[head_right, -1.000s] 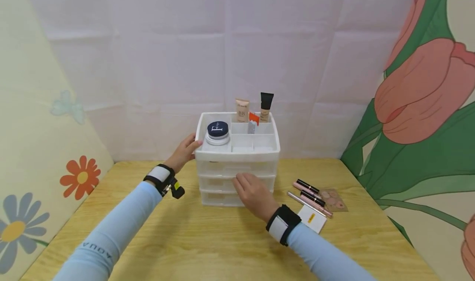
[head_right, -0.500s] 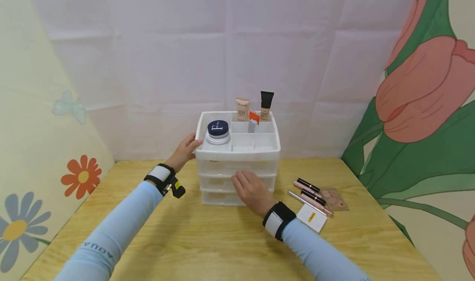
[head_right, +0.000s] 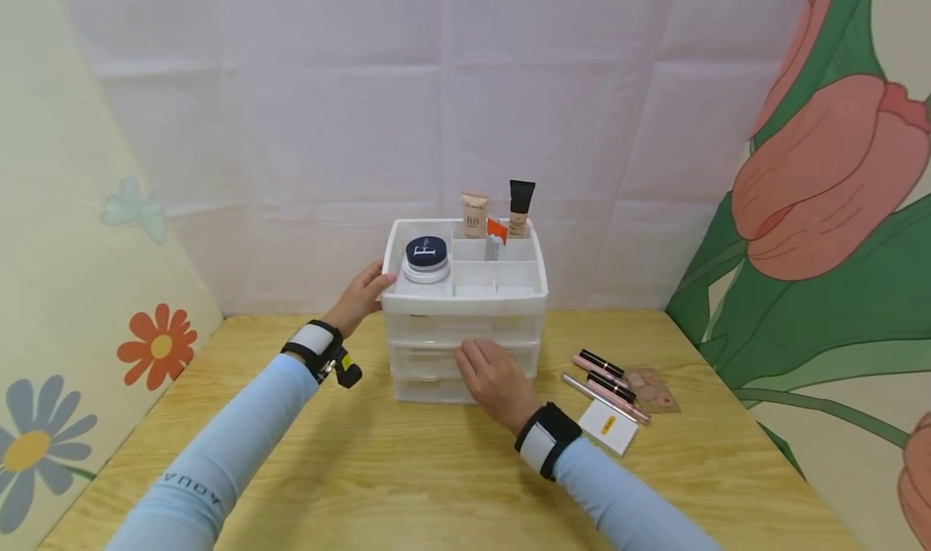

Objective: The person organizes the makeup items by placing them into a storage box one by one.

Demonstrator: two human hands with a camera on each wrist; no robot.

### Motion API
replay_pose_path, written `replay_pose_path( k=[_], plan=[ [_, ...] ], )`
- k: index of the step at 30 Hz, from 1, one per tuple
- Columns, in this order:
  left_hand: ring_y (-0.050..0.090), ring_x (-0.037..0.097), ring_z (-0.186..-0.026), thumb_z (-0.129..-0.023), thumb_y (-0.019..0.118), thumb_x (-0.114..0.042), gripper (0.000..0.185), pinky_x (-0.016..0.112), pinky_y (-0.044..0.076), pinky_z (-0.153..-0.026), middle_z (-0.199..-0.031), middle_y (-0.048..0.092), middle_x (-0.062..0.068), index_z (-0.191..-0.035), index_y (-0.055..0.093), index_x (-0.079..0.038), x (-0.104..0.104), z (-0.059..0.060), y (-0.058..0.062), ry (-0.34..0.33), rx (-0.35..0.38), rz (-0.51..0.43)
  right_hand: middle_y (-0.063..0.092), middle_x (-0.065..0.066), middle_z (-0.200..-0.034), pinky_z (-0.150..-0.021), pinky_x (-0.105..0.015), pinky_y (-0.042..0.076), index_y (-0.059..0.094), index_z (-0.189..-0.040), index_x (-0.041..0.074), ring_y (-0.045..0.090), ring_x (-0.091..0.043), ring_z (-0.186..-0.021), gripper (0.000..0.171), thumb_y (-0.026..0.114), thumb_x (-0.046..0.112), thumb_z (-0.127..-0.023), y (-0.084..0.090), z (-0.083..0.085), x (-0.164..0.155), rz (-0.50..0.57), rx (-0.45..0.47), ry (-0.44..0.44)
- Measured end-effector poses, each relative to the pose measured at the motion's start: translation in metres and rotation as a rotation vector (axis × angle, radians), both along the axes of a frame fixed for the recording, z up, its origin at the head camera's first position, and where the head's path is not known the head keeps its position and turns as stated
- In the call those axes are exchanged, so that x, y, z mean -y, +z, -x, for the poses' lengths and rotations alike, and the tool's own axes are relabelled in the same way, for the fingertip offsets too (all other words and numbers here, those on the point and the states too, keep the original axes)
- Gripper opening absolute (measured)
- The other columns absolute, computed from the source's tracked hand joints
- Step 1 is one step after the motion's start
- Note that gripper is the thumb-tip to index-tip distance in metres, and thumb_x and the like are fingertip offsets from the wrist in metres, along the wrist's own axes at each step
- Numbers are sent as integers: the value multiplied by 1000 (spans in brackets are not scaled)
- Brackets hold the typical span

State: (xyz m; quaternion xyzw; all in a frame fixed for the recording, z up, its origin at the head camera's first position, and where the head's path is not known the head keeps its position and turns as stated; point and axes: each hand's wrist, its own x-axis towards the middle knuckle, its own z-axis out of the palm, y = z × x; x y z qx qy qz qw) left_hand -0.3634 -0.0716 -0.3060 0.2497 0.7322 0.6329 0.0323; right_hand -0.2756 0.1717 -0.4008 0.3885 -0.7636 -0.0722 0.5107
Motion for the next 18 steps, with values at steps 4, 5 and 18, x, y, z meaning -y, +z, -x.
replay_pose_path(
  k=[4,5,18],
  plan=[
    [48,27,-104,-89,47,-33,54,39,46,-81,-126,42,13,-136,30,-9,0,2,-1,3,-10,4,54,-18,-96,-76,-36,46,56,-102,-7,52,-29,-85,36,22,2,-94,0,-6,0,-2,5,-8],
    [48,27,-104,-90,46,-33,55,39,46,-81,-126,42,14,-136,30,-9,0,3,-1,3,-12,8,54,-18,-96,-76,-37,46,56,-102,-7,52,-29,-85,36,22,2,-94,0,-7,0,-1,8,-5],
    [47,28,-104,-90,46,-32,53,40,45,-82,-126,41,15,-136,29,-8,1,4,2,-2,-2,-5,55,-16,-91,-70,-36,47,58,-97,-6,53,-28,-80,36,23,2,-94,4,-35,4,57,86,54]
  ],
)
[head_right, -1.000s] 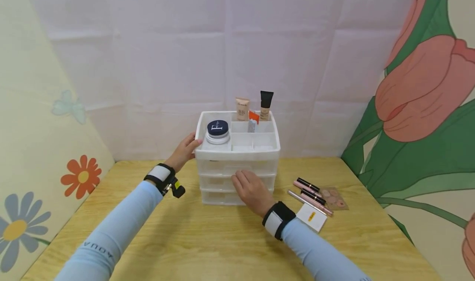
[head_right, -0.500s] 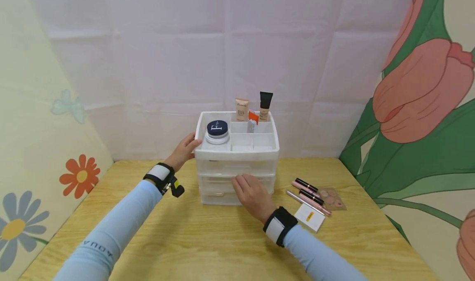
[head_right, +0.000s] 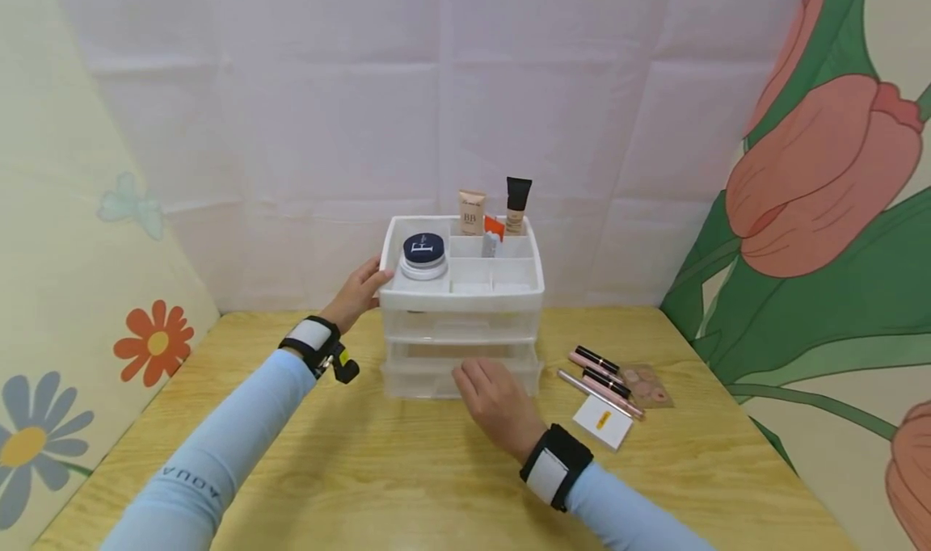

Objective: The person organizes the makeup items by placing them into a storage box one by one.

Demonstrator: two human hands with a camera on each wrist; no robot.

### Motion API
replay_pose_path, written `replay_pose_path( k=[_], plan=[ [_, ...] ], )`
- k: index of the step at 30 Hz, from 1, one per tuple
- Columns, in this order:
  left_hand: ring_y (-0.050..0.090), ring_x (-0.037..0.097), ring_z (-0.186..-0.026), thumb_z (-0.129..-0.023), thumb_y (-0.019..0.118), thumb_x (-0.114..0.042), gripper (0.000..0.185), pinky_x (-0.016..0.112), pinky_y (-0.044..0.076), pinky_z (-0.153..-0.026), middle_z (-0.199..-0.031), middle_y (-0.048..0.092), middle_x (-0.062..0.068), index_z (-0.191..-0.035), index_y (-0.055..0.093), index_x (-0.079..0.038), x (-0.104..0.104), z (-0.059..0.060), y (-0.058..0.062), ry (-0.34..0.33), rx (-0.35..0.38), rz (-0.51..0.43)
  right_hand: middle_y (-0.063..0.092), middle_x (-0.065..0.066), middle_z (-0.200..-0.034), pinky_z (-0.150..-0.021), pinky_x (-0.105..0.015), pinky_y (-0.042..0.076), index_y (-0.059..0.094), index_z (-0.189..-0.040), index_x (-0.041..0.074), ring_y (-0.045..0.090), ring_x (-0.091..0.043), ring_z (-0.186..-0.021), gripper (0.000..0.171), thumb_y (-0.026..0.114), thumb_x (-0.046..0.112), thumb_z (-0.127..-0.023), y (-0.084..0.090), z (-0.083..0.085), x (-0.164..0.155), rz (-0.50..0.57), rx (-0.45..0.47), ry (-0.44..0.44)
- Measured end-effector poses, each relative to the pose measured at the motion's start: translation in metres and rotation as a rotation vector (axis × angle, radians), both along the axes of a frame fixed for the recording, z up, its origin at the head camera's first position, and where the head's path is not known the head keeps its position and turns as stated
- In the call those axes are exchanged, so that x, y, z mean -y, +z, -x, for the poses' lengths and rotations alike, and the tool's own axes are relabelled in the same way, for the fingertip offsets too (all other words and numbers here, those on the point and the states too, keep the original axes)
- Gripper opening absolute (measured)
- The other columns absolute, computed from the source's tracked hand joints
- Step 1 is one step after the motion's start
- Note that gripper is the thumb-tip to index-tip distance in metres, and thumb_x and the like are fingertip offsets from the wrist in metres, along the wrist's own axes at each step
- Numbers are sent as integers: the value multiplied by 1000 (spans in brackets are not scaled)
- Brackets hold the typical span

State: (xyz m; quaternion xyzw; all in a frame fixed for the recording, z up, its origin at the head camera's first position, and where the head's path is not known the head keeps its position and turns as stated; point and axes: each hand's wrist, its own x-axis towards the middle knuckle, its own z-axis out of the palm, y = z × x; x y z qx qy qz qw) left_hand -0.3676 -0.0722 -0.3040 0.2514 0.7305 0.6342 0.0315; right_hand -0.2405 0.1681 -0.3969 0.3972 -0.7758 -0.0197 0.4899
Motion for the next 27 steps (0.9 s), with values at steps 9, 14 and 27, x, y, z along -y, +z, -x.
replay_pose_path(
  k=[9,14,27],
  plan=[
    [47,28,-104,-91,45,-26,51,40,45,-83,-127,39,17,-135,30,-7,-1,-6,2,-21,7,-50,54,-15,-90,-65,-36,46,58,-96,-5,51,-26,-77,34,25,2,-93,1,-22,4,49,44,33],
    [47,27,-106,-91,46,-28,50,39,45,-83,-129,39,14,-135,31,-9,0,-4,1,5,8,-25,54,-14,-90,-68,-36,45,58,-95,-5,51,-26,-78,37,22,3,-94,4,-34,7,46,73,32],
    [47,27,-106,-92,44,-28,50,40,45,-82,-128,40,13,-136,30,-11,-1,-5,3,14,3,2,53,-11,-87,-65,-33,46,59,-92,-3,50,-23,-75,35,25,4,-94,4,-54,13,74,93,45]
  ],
)
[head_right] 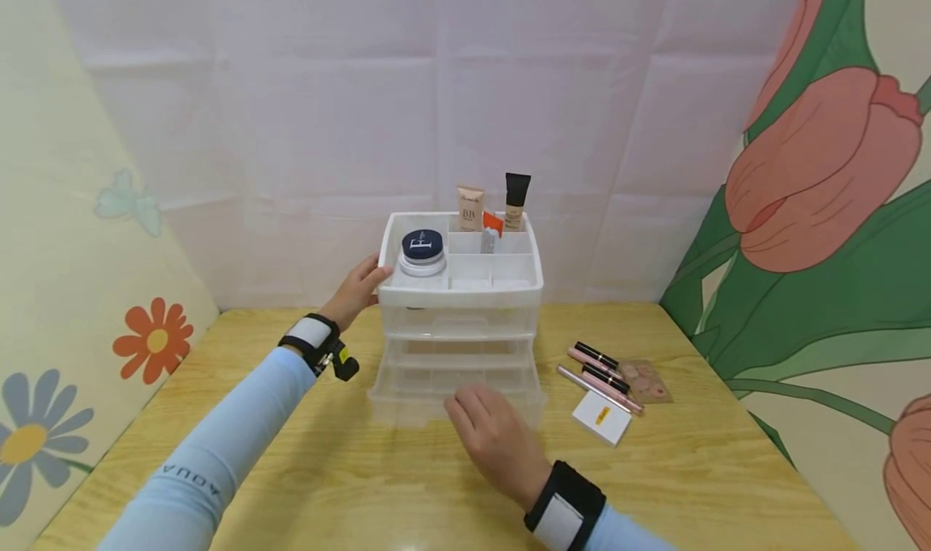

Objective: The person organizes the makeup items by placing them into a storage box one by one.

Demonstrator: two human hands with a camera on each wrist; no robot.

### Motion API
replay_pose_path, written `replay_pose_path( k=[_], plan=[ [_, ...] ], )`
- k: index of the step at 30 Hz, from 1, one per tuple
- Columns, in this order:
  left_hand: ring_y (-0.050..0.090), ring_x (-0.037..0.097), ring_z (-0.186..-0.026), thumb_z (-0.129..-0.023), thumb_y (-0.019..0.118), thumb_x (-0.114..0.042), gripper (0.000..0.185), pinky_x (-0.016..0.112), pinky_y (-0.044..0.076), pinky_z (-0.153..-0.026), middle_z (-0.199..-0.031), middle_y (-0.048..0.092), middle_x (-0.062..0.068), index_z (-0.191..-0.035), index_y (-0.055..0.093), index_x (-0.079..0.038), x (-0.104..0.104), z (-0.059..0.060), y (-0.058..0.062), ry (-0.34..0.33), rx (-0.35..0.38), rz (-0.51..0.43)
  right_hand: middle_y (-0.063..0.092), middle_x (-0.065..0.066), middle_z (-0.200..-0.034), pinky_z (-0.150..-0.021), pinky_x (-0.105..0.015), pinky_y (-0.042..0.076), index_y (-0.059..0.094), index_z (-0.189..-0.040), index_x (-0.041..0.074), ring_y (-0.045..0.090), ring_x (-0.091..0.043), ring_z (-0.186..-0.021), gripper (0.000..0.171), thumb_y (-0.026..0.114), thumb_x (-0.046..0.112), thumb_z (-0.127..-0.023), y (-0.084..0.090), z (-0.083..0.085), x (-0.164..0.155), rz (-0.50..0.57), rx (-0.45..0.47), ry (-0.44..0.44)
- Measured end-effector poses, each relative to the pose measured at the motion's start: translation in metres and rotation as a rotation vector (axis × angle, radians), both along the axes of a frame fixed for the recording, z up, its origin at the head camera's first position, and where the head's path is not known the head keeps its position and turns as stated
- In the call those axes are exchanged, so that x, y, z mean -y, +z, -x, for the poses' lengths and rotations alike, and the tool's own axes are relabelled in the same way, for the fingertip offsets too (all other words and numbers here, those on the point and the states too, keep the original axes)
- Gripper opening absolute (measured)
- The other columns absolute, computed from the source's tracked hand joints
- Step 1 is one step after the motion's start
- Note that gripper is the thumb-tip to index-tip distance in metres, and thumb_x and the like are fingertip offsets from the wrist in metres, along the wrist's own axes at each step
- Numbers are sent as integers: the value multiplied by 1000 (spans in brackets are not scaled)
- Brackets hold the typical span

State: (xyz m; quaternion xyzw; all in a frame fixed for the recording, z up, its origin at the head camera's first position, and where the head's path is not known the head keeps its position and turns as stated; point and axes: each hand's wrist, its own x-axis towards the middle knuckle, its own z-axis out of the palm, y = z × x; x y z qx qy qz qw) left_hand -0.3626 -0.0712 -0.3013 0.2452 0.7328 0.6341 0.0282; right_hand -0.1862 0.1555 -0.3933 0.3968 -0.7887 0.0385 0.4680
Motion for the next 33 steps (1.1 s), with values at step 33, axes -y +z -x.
replay_pose_path(
  k=[33],
  plan=[
    [44,31,-110,-92,42,-24,53,42,43,-85,-132,35,18,-138,23,-4,3,-17,11,-35,7,-24,54,-9,-90,-69,-33,46,59,-96,1,50,-21,-80,36,25,12,-94,-1,-14,0,18,143,-6]
  ],
)
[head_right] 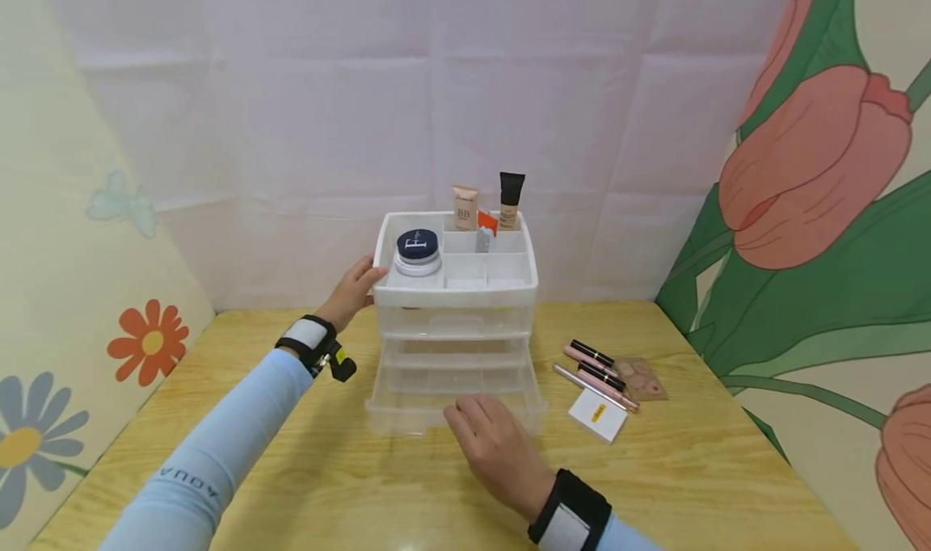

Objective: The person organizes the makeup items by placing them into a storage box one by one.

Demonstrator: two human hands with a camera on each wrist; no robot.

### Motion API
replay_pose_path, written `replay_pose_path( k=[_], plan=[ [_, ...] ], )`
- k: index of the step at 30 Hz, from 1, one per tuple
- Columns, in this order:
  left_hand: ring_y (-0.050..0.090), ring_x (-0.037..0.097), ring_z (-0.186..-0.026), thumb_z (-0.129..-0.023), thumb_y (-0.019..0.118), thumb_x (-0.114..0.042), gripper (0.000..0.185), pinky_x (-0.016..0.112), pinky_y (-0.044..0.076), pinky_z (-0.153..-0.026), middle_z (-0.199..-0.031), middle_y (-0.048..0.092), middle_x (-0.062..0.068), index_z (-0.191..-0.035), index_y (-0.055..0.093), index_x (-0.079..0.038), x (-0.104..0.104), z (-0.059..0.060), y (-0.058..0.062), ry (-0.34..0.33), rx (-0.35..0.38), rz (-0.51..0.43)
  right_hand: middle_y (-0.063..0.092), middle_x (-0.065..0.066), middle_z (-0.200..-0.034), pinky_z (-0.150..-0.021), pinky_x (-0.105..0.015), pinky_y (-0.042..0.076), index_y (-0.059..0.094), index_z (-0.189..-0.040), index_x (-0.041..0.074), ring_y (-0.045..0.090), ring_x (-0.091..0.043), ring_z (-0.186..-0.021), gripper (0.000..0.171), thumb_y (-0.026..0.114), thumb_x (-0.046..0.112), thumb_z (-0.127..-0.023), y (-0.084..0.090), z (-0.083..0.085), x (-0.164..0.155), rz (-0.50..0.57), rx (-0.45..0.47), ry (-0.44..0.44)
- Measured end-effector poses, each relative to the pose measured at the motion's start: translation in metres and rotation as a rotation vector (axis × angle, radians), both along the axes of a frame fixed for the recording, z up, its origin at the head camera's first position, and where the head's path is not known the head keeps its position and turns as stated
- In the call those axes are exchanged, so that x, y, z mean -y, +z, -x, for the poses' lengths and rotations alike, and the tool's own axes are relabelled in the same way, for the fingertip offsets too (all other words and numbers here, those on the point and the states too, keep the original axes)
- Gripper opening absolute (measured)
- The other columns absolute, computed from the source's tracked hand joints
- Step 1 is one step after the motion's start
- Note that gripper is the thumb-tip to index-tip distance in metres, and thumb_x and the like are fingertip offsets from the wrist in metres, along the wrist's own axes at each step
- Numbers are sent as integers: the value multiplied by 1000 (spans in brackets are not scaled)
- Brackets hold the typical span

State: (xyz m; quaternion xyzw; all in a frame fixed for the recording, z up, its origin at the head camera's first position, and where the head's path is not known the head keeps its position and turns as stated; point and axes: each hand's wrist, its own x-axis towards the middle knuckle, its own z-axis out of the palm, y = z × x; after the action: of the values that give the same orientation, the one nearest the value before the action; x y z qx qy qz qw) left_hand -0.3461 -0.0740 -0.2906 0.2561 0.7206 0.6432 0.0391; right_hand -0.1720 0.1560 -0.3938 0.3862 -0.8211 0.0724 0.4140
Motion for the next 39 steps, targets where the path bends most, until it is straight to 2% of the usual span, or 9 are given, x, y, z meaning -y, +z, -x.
replay_pose_path(
  k=[5,10,18,22,26,32,36,39],
  plan=[
    [43,31,-111,-92,41,-24,53,42,42,-86,-133,35,18,-138,23,-6,1,-4,2,2,-2,0,53,-8,-92,-68,-33,46,57,-100,1,50,-20,-80,33,32,19,-91,6,-1,-2,29,45,49],
    [43,30,-110,-93,41,-24,52,42,42,-86,-133,36,17,-138,24,-6,3,-3,2,4,0,-3,53,-8,-92,-67,-34,46,57,-100,0,51,-21,-80,30,41,22,-89,21,-3,-5,67,37,79],
    [47,26,-106,-91,45,-31,52,40,45,-82,-129,41,11,-136,30,-11,5,16,-15,40,-21,-9,55,-8,-95,-65,-36,46,58,-102,0,52,-21,-81,36,45,30,-88,57,-9,-24,114,-13,27],
    [48,26,-105,-91,43,-29,52,39,45,-82,-129,42,11,-137,28,-9,2,16,-16,43,-25,-5,56,-9,-89,-60,-36,44,59,-99,-1,51,-23,-76,37,44,31,-89,75,-6,-44,133,-55,-8],
    [48,27,-105,-92,42,-24,51,38,45,-82,-130,41,13,-137,27,-7,0,10,-10,31,-6,-17,56,-11,-86,-56,-36,46,59,-98,-2,52,-23,-73,39,45,33,-88,86,4,-68,156,-72,-44],
    [46,32,-107,-93,40,-22,52,41,44,-84,-130,38,19,-137,23,-2,0,-3,-2,-1,-21,-6,56,-15,-86,-62,-40,45,58,-97,-3,53,-28,-78,35,47,29,-87,79,35,-109,173,-38,-86],
    [47,29,-106,-93,41,-25,52,42,43,-84,-129,39,16,-138,25,-6,1,3,-8,9,-29,1,56,-16,-87,-64,-41,45,57,-96,-4,53,-30,-81,26,59,15,-78,62,58,-136,143,24,-150],
    [48,27,-106,-92,42,-28,53,42,43,-84,-129,40,13,-138,25,-8,-1,9,-13,14,-34,2,56,-17,-87,-64,-42,45,57,-95,-4,53,-31,-81,29,66,6,-69,45,73,-154,133,105,-229]
  ],
)
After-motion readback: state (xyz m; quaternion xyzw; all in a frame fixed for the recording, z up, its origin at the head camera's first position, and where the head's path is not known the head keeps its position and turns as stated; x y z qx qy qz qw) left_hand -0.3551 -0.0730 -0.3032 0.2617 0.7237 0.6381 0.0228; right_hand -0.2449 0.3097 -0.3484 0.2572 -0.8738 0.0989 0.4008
